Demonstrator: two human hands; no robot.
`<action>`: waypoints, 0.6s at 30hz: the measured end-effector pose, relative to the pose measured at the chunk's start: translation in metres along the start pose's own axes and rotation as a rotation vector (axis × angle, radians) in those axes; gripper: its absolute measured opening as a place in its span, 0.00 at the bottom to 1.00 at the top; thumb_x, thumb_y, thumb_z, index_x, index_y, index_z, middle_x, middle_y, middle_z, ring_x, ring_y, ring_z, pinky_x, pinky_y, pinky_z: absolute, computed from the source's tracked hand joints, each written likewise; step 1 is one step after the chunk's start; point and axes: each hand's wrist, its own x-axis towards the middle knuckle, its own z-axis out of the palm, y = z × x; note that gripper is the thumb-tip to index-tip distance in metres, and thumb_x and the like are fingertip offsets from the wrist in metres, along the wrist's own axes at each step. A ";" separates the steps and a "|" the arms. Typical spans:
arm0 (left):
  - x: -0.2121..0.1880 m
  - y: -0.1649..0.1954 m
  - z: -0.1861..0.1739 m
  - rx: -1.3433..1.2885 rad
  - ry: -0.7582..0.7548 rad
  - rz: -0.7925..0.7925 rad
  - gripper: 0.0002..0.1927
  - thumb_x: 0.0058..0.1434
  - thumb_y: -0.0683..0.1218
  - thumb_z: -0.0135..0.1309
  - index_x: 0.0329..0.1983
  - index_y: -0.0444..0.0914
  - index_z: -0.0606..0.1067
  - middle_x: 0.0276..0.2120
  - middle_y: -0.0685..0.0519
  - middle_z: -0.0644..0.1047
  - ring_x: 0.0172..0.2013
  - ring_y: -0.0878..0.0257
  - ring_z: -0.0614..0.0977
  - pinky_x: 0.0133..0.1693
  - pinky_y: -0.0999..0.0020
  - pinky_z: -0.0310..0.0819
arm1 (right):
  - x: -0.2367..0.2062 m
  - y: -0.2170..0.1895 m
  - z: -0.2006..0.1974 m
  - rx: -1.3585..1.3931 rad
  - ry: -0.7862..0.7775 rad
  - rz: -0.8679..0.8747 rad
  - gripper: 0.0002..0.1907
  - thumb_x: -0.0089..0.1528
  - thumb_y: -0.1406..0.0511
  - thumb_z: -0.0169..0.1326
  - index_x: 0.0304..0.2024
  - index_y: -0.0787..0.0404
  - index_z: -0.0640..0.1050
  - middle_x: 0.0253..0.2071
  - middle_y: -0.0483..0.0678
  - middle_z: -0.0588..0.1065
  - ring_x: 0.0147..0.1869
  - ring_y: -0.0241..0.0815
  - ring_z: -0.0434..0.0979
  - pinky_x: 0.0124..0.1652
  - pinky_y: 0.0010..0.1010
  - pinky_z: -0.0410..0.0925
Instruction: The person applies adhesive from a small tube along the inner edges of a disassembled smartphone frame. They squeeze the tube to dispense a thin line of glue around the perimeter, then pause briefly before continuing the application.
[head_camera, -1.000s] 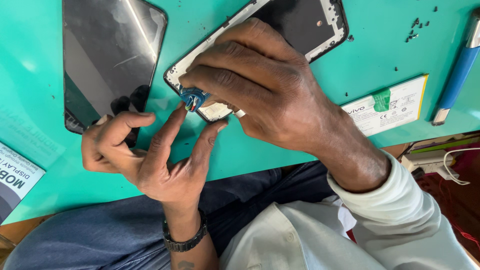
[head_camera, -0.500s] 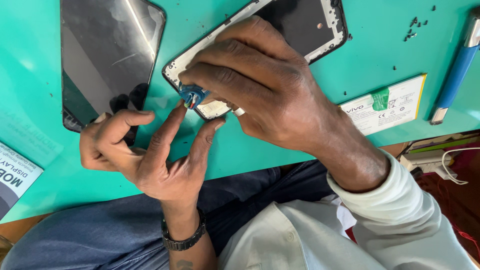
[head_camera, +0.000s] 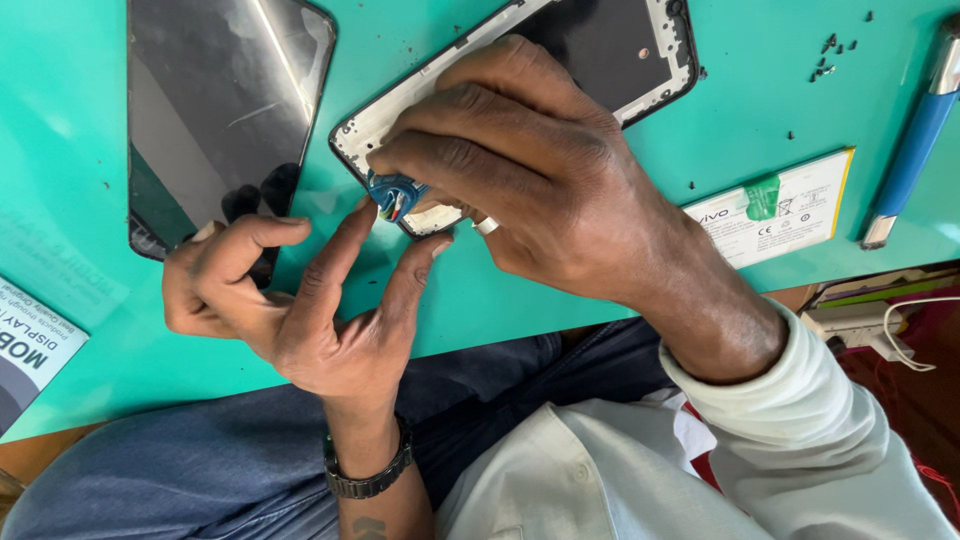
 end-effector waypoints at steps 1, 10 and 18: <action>-0.001 0.000 0.001 0.002 0.001 -0.007 0.25 0.56 0.66 0.73 0.47 0.45 0.85 0.50 0.58 0.65 0.57 0.53 0.58 0.61 0.51 0.54 | 0.000 0.000 0.000 -0.001 -0.004 -0.003 0.18 0.62 0.78 0.63 0.55 0.66 0.80 0.52 0.49 0.76 0.60 0.49 0.73 0.56 0.40 0.72; -0.005 -0.002 0.005 0.049 0.017 -0.063 0.42 0.54 0.71 0.70 0.62 0.40 0.77 0.51 0.51 0.62 0.60 0.52 0.59 0.61 0.46 0.56 | -0.001 0.002 -0.002 0.012 -0.027 -0.026 0.18 0.61 0.78 0.64 0.53 0.66 0.80 0.53 0.50 0.77 0.59 0.49 0.73 0.55 0.40 0.71; -0.005 0.000 0.005 0.022 0.020 -0.063 0.45 0.59 0.69 0.72 0.69 0.39 0.72 0.53 0.50 0.61 0.58 0.54 0.58 0.62 0.48 0.58 | 0.000 0.002 -0.006 -0.007 -0.039 -0.037 0.18 0.60 0.78 0.64 0.52 0.67 0.80 0.53 0.50 0.76 0.58 0.49 0.72 0.53 0.39 0.70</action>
